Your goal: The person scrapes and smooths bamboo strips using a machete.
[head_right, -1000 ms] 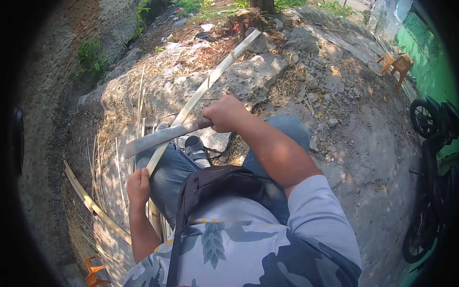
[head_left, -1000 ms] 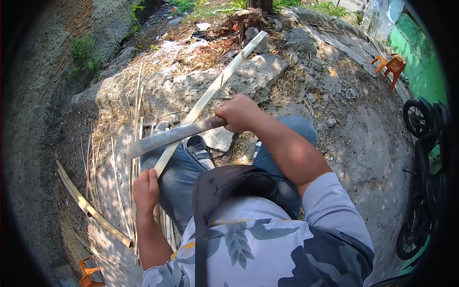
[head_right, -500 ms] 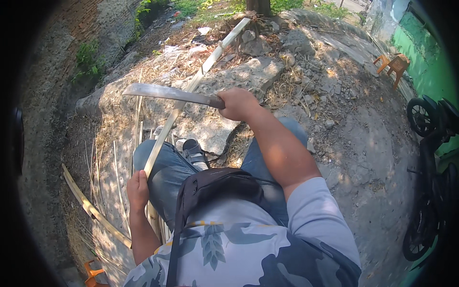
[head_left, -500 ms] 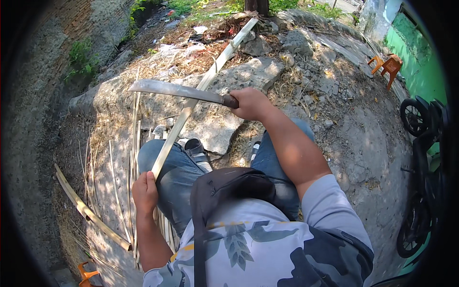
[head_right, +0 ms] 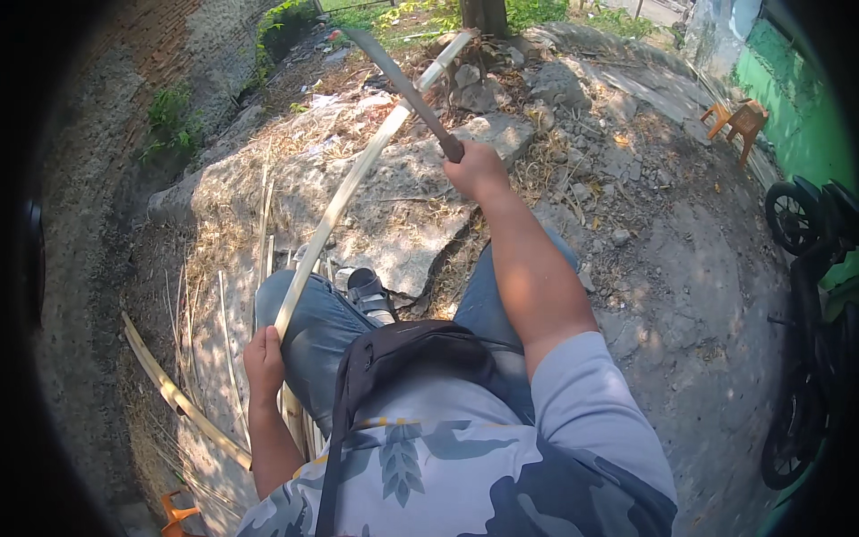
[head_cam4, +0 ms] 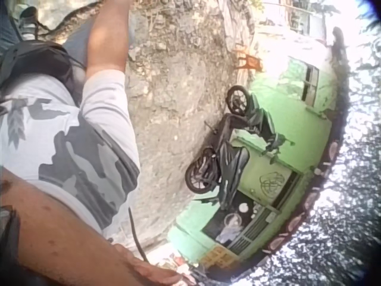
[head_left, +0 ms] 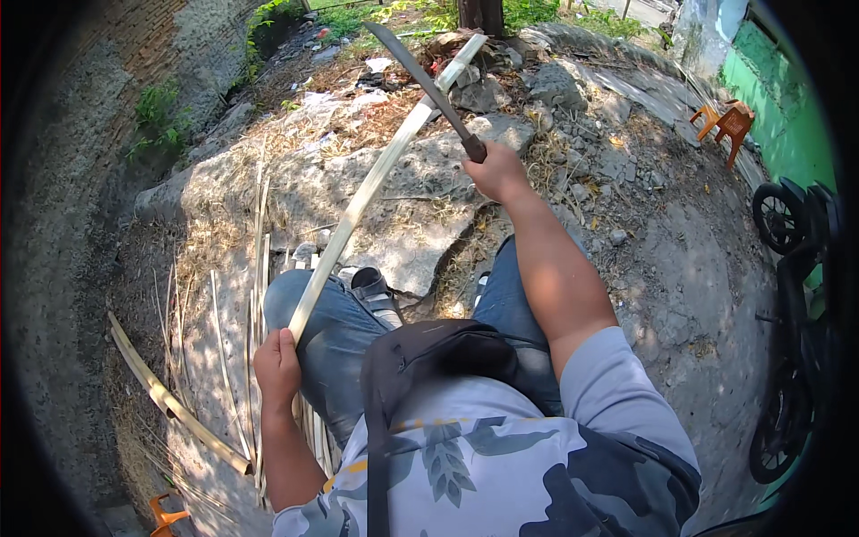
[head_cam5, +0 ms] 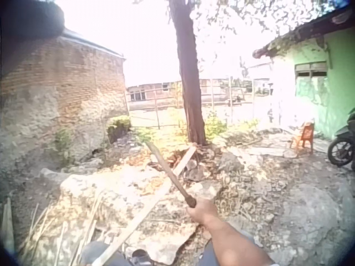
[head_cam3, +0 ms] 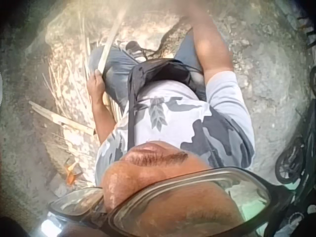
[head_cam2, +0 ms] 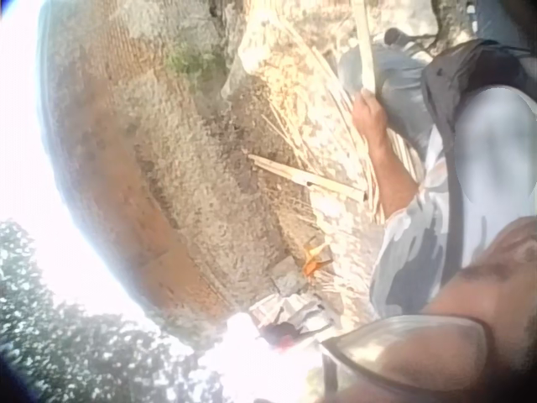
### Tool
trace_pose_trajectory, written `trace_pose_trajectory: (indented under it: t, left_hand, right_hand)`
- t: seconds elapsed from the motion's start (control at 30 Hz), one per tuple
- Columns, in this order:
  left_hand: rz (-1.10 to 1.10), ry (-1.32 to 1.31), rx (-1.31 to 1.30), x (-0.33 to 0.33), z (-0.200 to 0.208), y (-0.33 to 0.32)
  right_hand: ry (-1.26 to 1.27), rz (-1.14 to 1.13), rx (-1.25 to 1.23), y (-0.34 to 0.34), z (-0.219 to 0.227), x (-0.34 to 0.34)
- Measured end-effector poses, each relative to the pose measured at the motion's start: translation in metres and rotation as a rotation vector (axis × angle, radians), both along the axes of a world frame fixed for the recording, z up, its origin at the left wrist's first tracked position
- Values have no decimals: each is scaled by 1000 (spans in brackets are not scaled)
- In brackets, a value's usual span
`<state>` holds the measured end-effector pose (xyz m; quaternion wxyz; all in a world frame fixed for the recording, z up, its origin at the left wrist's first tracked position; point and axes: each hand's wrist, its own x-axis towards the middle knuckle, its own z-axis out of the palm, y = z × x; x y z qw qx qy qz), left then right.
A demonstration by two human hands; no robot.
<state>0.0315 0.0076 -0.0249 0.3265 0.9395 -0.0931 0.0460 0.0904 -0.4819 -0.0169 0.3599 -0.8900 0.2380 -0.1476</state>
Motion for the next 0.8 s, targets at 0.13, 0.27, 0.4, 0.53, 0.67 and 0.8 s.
trace_pose_trajectory:
  t: [0.13,0.27,0.4,0.53,0.67,0.8]
  left_hand:
    - [-49,24,20,5,2,2]
    - [-15,50,-24,2,3,0]
    - [30,46,-81,5,-9,5]
    - [42,41,-60,3,-6,1]
    - [0,3,50,-1,4,-1]
    - [-20,-2,28,-1,5,-3]
  right_hand:
    - [-13,-125,214,-6,-4,2]
    - [0,-34,61,9,2,-5]
    - [-35,325,-65,32,2,-10]
    - [69,589,-461,64,12,-15]
    - [74,722,-655,70,13,-16]
    - [-2,368,-335,26,-2,-8]
